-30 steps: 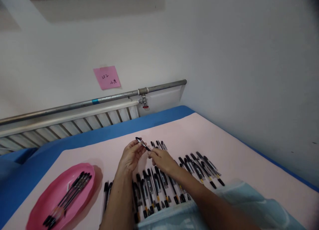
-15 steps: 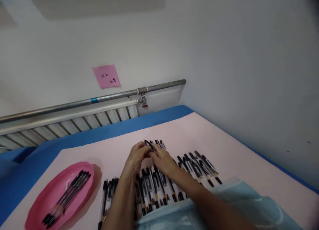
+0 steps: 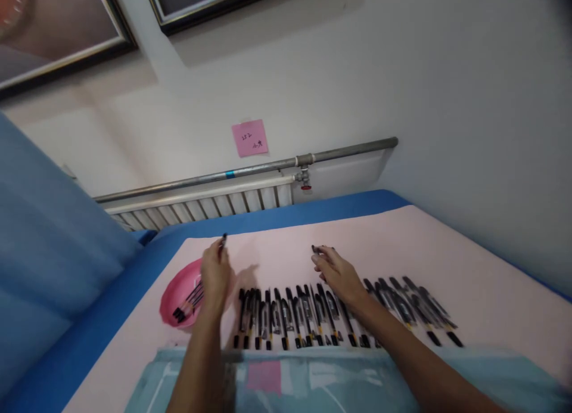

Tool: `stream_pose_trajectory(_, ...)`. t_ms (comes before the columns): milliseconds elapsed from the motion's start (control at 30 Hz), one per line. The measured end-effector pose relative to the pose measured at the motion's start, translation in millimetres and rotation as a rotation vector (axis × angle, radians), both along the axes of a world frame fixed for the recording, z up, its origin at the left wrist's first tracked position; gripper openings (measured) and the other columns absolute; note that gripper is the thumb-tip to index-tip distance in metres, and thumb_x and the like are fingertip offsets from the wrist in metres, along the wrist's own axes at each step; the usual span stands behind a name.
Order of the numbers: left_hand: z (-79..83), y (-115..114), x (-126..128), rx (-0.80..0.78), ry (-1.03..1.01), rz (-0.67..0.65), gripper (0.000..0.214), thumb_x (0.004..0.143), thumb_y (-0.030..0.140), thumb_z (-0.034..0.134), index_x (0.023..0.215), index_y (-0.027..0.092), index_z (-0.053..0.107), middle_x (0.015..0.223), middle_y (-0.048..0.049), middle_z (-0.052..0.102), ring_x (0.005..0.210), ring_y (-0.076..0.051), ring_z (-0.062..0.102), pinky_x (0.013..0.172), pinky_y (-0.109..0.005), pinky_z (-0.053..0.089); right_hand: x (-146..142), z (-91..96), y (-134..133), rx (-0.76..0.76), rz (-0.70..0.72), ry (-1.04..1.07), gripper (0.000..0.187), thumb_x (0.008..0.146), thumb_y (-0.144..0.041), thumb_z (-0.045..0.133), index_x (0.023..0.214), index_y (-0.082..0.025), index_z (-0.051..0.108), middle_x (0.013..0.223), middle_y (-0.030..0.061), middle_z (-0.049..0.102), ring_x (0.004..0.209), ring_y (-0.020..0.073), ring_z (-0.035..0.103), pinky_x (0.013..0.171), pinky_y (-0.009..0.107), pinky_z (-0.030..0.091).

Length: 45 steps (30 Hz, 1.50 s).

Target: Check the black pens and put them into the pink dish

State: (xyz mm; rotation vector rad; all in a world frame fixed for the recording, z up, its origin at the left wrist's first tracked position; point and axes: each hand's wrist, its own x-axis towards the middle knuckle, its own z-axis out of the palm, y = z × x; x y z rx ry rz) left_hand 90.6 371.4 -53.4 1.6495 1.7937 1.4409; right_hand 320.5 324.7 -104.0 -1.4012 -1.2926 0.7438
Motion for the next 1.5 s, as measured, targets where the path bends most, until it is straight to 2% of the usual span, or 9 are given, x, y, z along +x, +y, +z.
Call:
stream_pose_trajectory(167,-26.0,-10,-61,-0.365,0.657,0.223,0.04,0.081,0.024,0.029,0.109,0.013,0.055,0.099,-0.0169,0.059,0.091,-0.031,0.055,0.071,-0.038,0.042,18,-5.3,-7,0.031,-0.109,0.032,0.033,0.074,-0.041,0.046,0.094,-0.015,0.056,0.066,0.0013,0.058,0.059,0.0139,0.056,0.052,0.024,0.044)
stream_pose_trajectory(400,-47.1,-8,-72,-0.627,0.731,0.178,0.046,0.076,0.042,0.034,0.098,0.01,0.06,0.093,-0.0222,0.061,0.083,-0.037,0.057,0.062,-0.041,0.041,43,-10.2,-5,0.029,-0.226,-0.198,0.026,0.076,-0.034,0.041,0.086,-0.016,0.057,0.071,0.0025,0.061,0.065,0.0149,0.058,0.056,0.025,0.044)
stream_pose_trajectory(533,-49.6,-8,-73,-0.581,0.768,0.228,0.044,0.076,0.04,0.035,0.098,0.011,0.061,0.093,-0.0205,0.061,0.084,-0.037,0.056,0.062,-0.041,0.041,43,-19.0,-1,0.04,-0.173,-0.421,0.018,0.075,-0.022,0.042,0.077,-0.018,0.059,0.076,0.003,0.062,0.074,0.0155,0.056,0.067,0.026,0.042)
stream_pose_trajectory(633,-47.8,-9,-61,-0.362,0.778,0.248,0.039,0.078,0.032,0.034,0.098,0.012,0.061,0.093,-0.0191,0.061,0.085,-0.034,0.056,0.065,-0.041,0.041,38,-22.4,0,0.037,-0.115,-0.582,0.019,0.076,-0.015,0.041,0.078,-0.018,0.06,0.081,0.0043,0.061,0.079,0.015,0.054,0.073,0.025,0.039)
stream_pose_trajectory(767,-46.2,-15,-21,0.015,0.73,0.066,0.033,0.078,0.024,0.037,0.096,0.012,0.062,0.092,-0.0138,0.062,0.088,-0.026,0.055,0.078,-0.038,0.04,29,-21.7,1,0.012,-0.062,-0.776,0.02,0.076,-0.011,0.041,0.082,-0.017,0.059,0.085,0.0051,0.061,0.083,0.0151,0.052,0.075,0.024,0.036)
stream_pose_trajectory(867,-50.1,-25,16,0.102,0.693,-0.134,0.029,0.077,0.021,0.04,0.094,0.012,0.062,0.091,-0.0121,0.062,0.089,-0.024,0.054,0.08,-0.035,0.04,22,-19.5,1,-0.016,-0.037,-0.906,0.018,0.078,-0.013,0.042,0.084,-0.017,0.059,0.087,0.0059,0.062,0.084,0.0171,0.052,0.076,0.027,0.034)
stream_pose_trajectory(1033,-58.2,-39,54,0.053,0.659,-0.337,0.027,0.077,0.018,0.042,0.096,0.015,0.061,0.093,-0.0107,0.06,0.091,-0.024,0.053,0.082,-0.036,0.04,10,-14.0,5,-0.039,0.001,-1.062,0.016,0.079,-0.018,0.044,0.085,-0.016,0.059,0.092,0.0086,0.062,0.089,0.021,0.051,0.078,0.031,0.031)
stream_pose_trajectory(1267,-61.0,-41,62,-0.04,0.435,-0.434,0.026,0.076,0.017,0.043,0.096,0.014,0.061,0.094,-0.0104,0.061,0.093,-0.023,0.053,0.083,-0.036,0.04,0,-11.5,10,-0.074,0.029,-1.123,0.018,0.075,-0.016,0.046,0.087,-0.013,0.059,0.086,0.0123,0.064,0.084,0.0229,0.055,0.074,0.032,0.033)
stream_pose_trajectory(1500,-56.0,-37,64,-0.32,-0.277,-0.425,0.027,0.073,0.031,0.051,0.094,0.015,0.059,0.092,-0.0089,0.063,0.084,-0.02,0.059,0.077,-0.035,0.045,-7,2.8,8,-0.05,-0.01,-1.037,0.023,0.078,-0.016,0.043,0.096,-0.014,0.057,0.087,0.0098,0.065,0.083,0.0196,0.056,0.073,0.028,0.034)
